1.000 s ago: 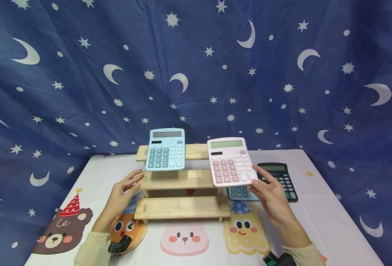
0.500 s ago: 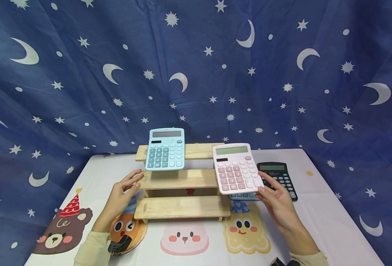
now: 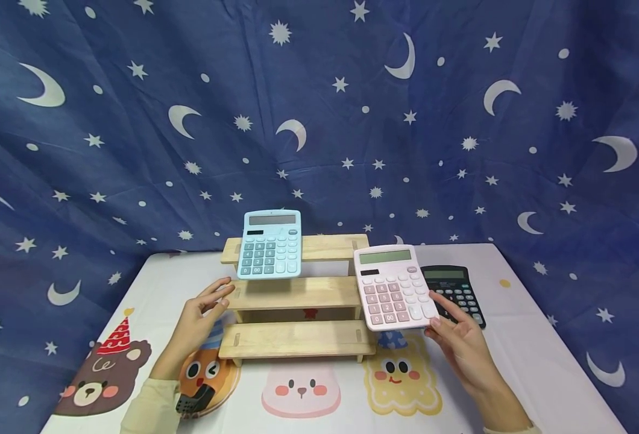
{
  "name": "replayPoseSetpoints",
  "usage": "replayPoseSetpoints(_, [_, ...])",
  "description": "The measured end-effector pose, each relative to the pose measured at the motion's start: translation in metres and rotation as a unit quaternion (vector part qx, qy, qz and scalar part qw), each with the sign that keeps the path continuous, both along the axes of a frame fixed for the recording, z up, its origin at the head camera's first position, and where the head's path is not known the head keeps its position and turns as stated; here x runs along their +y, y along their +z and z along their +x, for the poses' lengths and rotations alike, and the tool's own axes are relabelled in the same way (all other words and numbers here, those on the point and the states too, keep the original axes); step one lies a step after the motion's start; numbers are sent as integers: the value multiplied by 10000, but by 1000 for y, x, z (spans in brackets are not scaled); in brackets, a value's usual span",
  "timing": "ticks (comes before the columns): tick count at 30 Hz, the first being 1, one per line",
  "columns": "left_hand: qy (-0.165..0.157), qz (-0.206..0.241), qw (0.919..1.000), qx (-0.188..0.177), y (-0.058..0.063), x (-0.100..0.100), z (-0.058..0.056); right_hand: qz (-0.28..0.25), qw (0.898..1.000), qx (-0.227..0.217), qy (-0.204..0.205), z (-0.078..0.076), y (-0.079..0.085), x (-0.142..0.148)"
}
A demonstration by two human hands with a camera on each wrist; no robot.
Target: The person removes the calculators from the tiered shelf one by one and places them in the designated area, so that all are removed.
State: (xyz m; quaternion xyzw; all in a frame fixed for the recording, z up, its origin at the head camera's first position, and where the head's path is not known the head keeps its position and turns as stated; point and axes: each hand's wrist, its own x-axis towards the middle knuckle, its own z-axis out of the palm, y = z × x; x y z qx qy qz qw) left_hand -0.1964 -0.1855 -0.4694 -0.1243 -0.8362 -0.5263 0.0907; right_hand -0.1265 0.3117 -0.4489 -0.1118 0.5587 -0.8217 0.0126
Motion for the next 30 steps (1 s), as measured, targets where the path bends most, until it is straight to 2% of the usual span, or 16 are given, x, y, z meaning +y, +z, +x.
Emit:
replayPoseSetpoints(10, [-29, 11, 10000, 21, -1, -1, 0, -129, 9998, -6, 117, 7, -12, 9])
replayPoseSetpoints(22, [-25, 7, 10000, -2, -2, -1, 0, -77, 9990, -434, 44, 19, -17, 22])
replayPoseSetpoints(30, [-28, -5, 10000, -51, -2, -1, -1, 110, 9962, -831, -239, 26, -24, 32])
